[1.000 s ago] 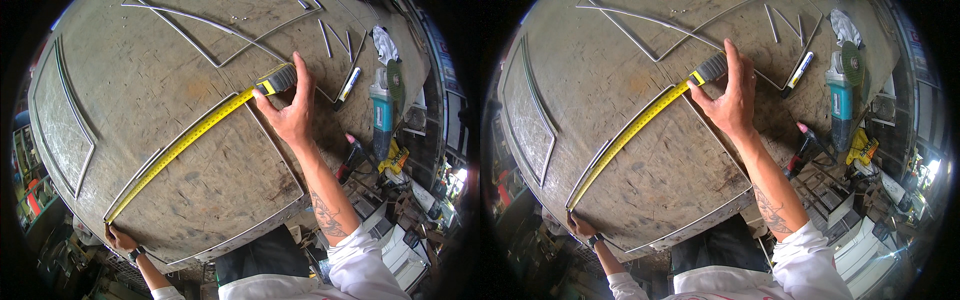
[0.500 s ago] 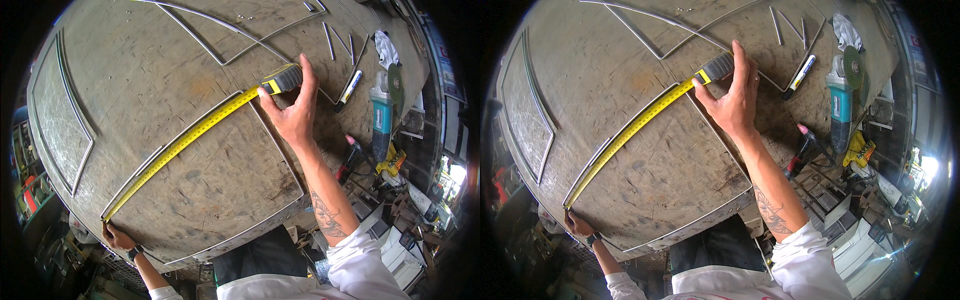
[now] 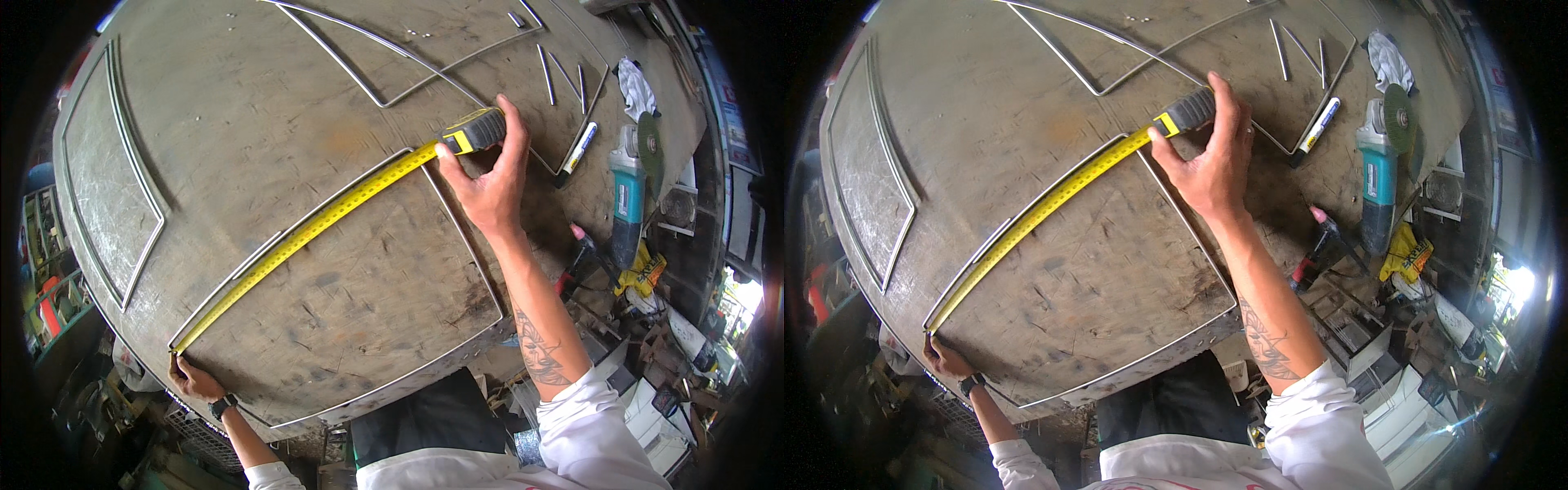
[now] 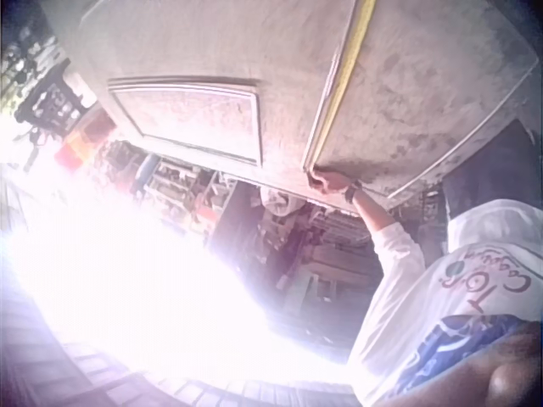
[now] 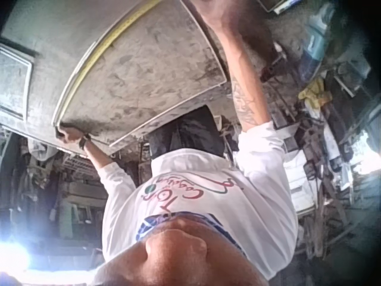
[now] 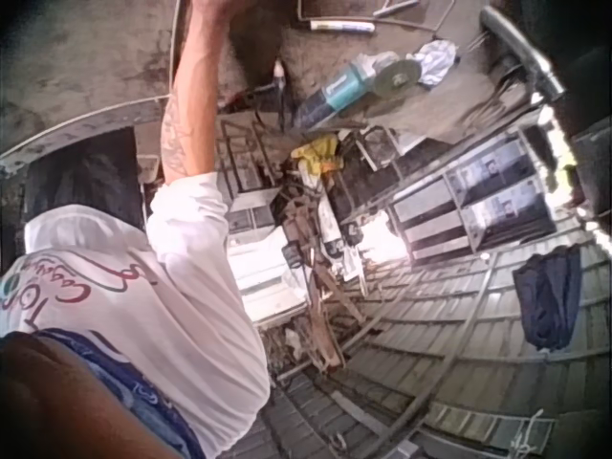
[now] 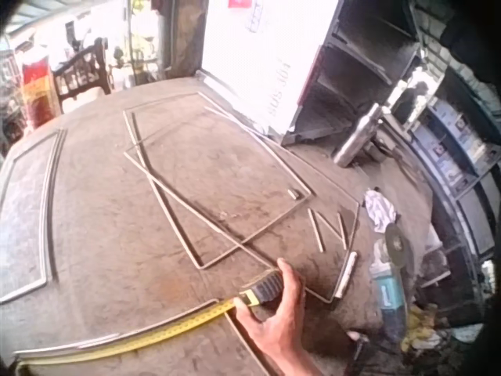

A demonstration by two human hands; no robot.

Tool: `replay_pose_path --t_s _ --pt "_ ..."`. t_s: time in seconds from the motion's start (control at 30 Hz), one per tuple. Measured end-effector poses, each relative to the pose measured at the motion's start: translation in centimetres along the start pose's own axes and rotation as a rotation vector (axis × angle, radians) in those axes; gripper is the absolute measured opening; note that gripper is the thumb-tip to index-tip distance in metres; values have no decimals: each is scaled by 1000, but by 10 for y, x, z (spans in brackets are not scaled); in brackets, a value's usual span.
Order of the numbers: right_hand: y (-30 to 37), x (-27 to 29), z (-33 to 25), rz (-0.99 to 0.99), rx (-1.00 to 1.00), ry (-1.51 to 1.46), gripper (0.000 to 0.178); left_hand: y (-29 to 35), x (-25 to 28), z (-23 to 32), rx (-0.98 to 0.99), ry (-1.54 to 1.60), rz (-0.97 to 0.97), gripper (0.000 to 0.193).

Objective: The person arranges metal bars on a workbench to form rectangular frames, measures them with a tape measure, cuts a bar with an angle grinder, and tack welds the corners using a welding torch. The frames remain on the workbench after welding.

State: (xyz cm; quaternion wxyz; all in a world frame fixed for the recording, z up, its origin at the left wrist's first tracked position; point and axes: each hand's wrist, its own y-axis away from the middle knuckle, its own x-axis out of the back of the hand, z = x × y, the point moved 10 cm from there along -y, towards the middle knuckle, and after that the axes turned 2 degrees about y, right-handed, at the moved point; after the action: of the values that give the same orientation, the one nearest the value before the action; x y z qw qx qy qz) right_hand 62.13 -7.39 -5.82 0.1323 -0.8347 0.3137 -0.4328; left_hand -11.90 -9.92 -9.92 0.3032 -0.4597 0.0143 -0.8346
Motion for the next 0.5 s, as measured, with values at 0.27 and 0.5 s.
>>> replay_pose_path --t_s 0.27,0.5 --pt "-2 1 1 -48 -86 24 87 2 -8 -1 87 138 -13 27" --pt "-12 2 -20 -136 -31 116 75 7 -13 0 137 239 4 23"
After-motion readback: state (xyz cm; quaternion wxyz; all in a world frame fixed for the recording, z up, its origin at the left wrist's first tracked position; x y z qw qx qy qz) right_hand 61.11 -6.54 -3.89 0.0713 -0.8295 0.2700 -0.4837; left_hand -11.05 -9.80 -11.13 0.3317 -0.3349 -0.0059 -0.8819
